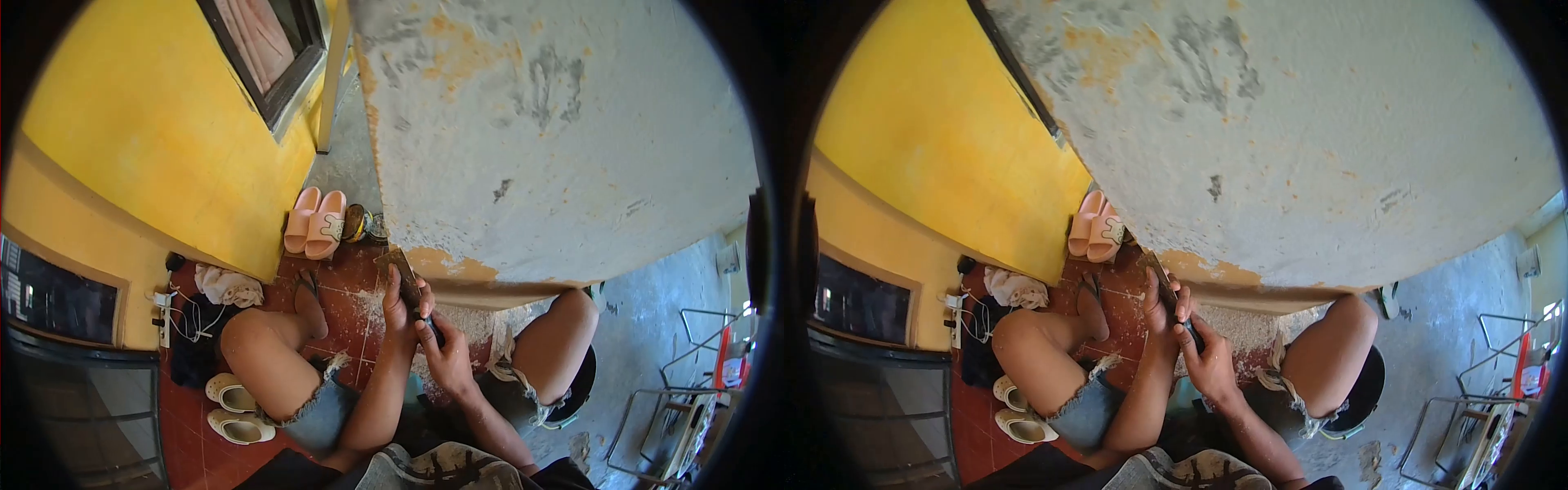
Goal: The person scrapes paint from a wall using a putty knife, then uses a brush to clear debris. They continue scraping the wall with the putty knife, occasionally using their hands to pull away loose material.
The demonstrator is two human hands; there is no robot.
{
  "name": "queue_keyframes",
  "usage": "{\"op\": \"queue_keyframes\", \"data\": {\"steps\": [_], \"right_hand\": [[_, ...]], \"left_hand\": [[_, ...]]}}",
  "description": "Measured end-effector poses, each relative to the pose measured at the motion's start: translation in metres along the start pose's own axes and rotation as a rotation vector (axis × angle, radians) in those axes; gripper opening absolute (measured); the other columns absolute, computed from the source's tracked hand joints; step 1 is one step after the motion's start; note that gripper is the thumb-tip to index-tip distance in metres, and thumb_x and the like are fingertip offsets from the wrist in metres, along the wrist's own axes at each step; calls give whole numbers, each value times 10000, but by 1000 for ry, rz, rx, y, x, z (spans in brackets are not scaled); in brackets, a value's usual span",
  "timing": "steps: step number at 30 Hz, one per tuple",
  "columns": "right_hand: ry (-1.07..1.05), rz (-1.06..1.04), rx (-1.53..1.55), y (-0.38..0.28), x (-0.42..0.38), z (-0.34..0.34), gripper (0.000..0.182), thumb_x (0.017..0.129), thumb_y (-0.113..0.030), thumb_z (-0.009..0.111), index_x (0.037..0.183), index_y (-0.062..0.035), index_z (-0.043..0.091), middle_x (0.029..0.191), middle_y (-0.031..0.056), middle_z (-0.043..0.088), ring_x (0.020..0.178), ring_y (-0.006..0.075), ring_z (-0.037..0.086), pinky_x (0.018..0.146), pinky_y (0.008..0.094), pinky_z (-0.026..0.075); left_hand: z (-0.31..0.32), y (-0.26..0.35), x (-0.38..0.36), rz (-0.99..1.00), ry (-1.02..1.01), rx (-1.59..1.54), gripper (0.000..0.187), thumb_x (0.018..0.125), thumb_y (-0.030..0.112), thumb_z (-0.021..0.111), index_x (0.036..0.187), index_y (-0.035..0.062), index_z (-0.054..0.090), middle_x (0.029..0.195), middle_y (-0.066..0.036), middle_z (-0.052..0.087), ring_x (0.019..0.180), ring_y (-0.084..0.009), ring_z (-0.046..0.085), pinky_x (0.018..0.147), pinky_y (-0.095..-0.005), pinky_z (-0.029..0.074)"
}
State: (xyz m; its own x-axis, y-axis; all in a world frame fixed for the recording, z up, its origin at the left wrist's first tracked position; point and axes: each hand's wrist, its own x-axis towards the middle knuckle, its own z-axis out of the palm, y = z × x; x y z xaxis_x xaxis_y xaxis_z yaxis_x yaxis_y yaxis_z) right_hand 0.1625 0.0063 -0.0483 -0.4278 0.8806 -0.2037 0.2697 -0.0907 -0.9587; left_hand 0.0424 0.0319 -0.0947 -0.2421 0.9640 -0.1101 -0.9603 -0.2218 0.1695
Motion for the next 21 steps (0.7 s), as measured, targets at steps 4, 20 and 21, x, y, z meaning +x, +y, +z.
{"op": "queue_keyframes", "data": {"steps": [4, 20, 21], "right_hand": [[-13, 0, 64, 2, -2, 1, 396, 975, -229, 600, 1234, 70, 587, 992, 261, 690, 995, 158, 632, 835, 347, 508], [-17, -40, 45, 4, 0, 4, 402, 981, -252, 595, 1226, 68, 588, 940, 218, 700, 960, 126, 610, 817, 340, 506], [15, -71, 83, 4, -3, 5, 395, 981, -247, 596, 1221, 67, 593, 927, 211, 699, 940, 123, 610, 807, 334, 507]], "left_hand": [[6, -1, -1, 19, 42, 25, 491, 984, 509, 500, 862, 62, 661, 637, -85, 632, 410, -169, 514, 390, -253, 399], [10, 3, -3, 32, 53, 154, 481, 965, 521, 532, 852, 69, 654, 598, -61, 599, 422, -156, 506, 403, -265, 404], [13, 2, -4, 32, 94, 129, 483, 965, 522, 532, 851, 69, 654, 598, -62, 599, 419, -155, 504, 401, -261, 402]]}}
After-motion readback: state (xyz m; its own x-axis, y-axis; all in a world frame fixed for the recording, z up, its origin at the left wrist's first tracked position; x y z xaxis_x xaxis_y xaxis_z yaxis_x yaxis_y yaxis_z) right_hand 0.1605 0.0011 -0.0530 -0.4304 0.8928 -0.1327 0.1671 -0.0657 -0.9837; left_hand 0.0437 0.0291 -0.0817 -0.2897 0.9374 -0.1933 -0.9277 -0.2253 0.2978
